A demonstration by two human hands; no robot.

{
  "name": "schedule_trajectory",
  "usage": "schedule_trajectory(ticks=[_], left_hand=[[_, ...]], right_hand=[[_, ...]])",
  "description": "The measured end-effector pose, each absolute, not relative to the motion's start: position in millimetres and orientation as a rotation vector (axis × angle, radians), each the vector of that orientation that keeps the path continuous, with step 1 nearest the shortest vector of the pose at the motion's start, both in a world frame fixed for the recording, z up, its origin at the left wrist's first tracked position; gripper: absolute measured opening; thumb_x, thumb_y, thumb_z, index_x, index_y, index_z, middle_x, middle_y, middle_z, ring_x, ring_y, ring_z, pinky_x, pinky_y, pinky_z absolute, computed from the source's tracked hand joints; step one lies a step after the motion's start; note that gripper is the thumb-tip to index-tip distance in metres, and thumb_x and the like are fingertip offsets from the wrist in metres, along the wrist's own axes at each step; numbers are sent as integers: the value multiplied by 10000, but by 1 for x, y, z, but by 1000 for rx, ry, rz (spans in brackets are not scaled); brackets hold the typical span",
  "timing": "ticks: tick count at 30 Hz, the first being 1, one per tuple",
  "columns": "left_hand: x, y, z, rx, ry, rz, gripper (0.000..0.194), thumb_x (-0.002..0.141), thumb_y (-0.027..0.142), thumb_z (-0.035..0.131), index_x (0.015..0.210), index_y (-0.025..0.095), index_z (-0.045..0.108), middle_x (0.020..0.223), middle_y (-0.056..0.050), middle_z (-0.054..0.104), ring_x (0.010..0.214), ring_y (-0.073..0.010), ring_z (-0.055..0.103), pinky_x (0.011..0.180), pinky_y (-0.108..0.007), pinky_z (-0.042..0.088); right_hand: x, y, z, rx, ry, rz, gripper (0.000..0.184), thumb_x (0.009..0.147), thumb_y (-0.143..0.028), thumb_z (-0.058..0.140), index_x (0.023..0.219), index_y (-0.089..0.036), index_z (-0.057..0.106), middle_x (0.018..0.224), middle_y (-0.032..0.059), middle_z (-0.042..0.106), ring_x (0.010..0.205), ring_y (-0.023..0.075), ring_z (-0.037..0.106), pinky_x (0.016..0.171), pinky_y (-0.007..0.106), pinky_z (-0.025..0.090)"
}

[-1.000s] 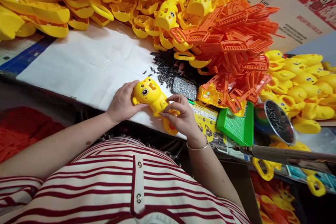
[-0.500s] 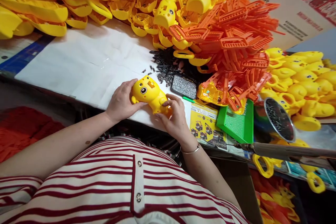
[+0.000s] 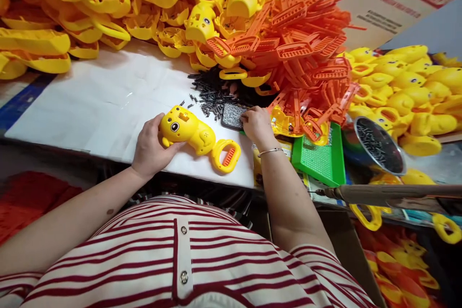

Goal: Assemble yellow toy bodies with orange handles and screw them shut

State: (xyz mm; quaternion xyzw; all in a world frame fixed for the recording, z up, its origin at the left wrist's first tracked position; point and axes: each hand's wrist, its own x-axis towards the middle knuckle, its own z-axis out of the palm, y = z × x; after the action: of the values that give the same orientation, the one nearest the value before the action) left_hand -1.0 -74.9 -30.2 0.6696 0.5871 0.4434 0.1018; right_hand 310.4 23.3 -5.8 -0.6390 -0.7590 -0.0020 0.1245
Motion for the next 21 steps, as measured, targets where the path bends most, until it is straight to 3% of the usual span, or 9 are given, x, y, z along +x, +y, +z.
schedule_trajectory(ticks=[5,9,16,21], left_hand=[[-3,-74,-32,1962,1751,1313,825,646,419,807,1337,144,449,1188,-153,605,1116,-304,638,958,-438,533],[-3,-73,-32,1922,1734,1298,823,660,434,796,1344,145,440,1208,-157,586,1130,-301,631,939,-424,543],[-3,-74,-29,1880,1736,1276,833,641,402,816,1345,171,436,1222,-140,576,1133,-294,628,948,-420,539],[-2,-73,-31,1859,1741,1283,842,629,402,825,1345,171,448,1224,-139,581,1142,-295,624,949,-415,538]], right_hand=[[302,23,-10,-1863,-2113,-22,210,823,-143,467,759,-186,662,922,163,660,924,295,545,864,478,435],[302,14,-9,-1793,-1853,43,159,840,-167,448,824,-200,602,877,122,650,868,260,557,843,452,451],[289,-31,-6,-1517,-1492,731,195,824,-321,555,915,-202,679,787,33,677,737,164,624,752,355,509],[287,-52,-3,-1547,-1380,871,186,730,-326,649,838,-195,726,742,31,716,695,165,646,735,361,534]])
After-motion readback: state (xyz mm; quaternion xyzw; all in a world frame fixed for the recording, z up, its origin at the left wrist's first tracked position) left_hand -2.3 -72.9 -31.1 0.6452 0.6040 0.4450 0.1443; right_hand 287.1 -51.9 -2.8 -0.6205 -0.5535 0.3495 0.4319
